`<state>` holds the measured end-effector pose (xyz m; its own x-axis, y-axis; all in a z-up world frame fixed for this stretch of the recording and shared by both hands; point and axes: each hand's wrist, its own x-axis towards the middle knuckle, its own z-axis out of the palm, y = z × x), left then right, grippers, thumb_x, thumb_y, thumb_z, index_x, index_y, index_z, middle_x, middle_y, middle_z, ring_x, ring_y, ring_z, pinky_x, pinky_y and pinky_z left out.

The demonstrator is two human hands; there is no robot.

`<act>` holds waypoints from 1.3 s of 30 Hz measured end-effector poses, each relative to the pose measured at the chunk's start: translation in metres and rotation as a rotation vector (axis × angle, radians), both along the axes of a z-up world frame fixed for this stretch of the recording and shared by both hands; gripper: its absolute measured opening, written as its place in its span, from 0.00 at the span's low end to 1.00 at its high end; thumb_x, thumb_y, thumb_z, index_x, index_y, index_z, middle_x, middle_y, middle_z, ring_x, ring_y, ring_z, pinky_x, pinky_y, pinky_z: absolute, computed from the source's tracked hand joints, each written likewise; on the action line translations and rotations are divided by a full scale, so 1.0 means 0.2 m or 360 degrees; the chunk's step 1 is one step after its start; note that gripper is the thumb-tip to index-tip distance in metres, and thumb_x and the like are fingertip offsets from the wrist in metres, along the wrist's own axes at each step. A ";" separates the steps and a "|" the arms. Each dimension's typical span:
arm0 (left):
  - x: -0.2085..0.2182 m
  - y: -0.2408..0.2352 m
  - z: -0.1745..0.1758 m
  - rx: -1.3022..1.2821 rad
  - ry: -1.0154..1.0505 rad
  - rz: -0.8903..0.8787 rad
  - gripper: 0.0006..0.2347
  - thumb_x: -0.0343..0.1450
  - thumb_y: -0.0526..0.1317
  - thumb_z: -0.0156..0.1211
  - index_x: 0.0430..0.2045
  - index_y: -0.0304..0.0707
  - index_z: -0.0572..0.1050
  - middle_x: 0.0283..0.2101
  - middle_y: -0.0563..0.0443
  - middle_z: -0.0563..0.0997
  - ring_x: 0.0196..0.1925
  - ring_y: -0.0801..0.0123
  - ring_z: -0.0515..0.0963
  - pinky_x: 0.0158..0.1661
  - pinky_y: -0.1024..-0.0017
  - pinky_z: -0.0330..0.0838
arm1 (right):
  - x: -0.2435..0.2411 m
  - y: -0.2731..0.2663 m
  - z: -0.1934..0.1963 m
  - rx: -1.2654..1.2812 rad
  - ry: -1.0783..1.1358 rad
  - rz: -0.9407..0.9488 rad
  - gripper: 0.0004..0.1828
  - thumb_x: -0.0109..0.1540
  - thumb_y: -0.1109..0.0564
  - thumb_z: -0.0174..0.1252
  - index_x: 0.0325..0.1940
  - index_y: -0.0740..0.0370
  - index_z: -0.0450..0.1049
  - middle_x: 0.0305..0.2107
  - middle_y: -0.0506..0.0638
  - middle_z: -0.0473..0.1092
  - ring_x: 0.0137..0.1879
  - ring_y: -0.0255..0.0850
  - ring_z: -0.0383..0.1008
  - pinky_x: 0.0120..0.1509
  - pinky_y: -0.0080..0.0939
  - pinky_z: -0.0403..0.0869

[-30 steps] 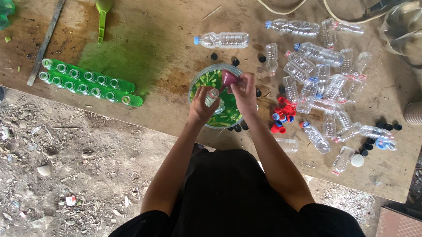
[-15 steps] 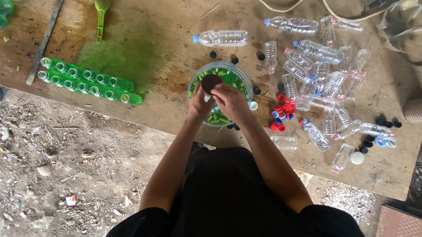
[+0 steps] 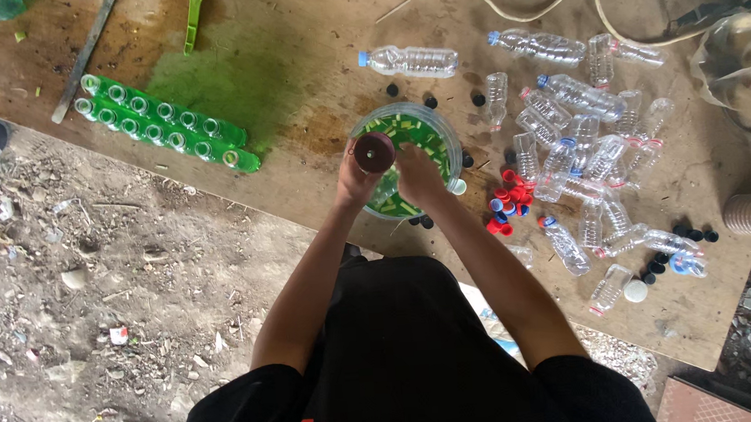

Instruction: The person fills clear plastic bottles with a green liquid from a large container using a funnel. They then place the filled bottles on a wooden table next to other green bottles. The person repeats this process multiple times, handling the bottles and funnel by hand.

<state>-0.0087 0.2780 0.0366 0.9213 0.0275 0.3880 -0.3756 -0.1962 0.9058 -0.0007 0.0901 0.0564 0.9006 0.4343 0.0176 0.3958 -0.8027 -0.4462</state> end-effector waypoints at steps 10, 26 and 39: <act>-0.02 0.02 0.09 -0.0068 0.0072 -0.0037 0.17 0.66 0.38 0.70 0.48 0.33 0.75 0.51 0.42 0.75 0.54 0.54 0.77 0.55 0.63 0.73 | 0.01 0.07 -0.20 -0.0680 0.0470 0.0069 0.35 0.57 0.58 0.64 0.68 0.52 0.63 0.57 0.58 0.67 0.60 0.63 0.72 0.56 0.72 0.73; -0.04 -0.01 0.12 -0.0575 0.0150 -0.0099 0.19 0.69 0.37 0.70 0.51 0.33 0.70 0.48 0.45 0.77 0.52 0.67 0.79 0.53 0.70 0.74 | 0.13 -0.08 -0.16 0.0942 0.0927 -0.0302 0.38 0.50 0.66 0.68 0.65 0.58 0.69 0.61 0.53 0.70 0.68 0.45 0.70 0.69 0.44 0.68; 0.04 -0.07 0.20 -0.0111 0.0154 0.0032 0.17 0.68 0.42 0.70 0.46 0.33 0.74 0.49 0.43 0.73 0.51 0.59 0.79 0.51 0.68 0.75 | 0.08 -0.15 0.33 0.1922 0.0515 -0.0516 0.19 0.62 0.57 0.64 0.57 0.63 0.73 0.50 0.50 0.70 0.57 0.37 0.70 0.62 0.37 0.70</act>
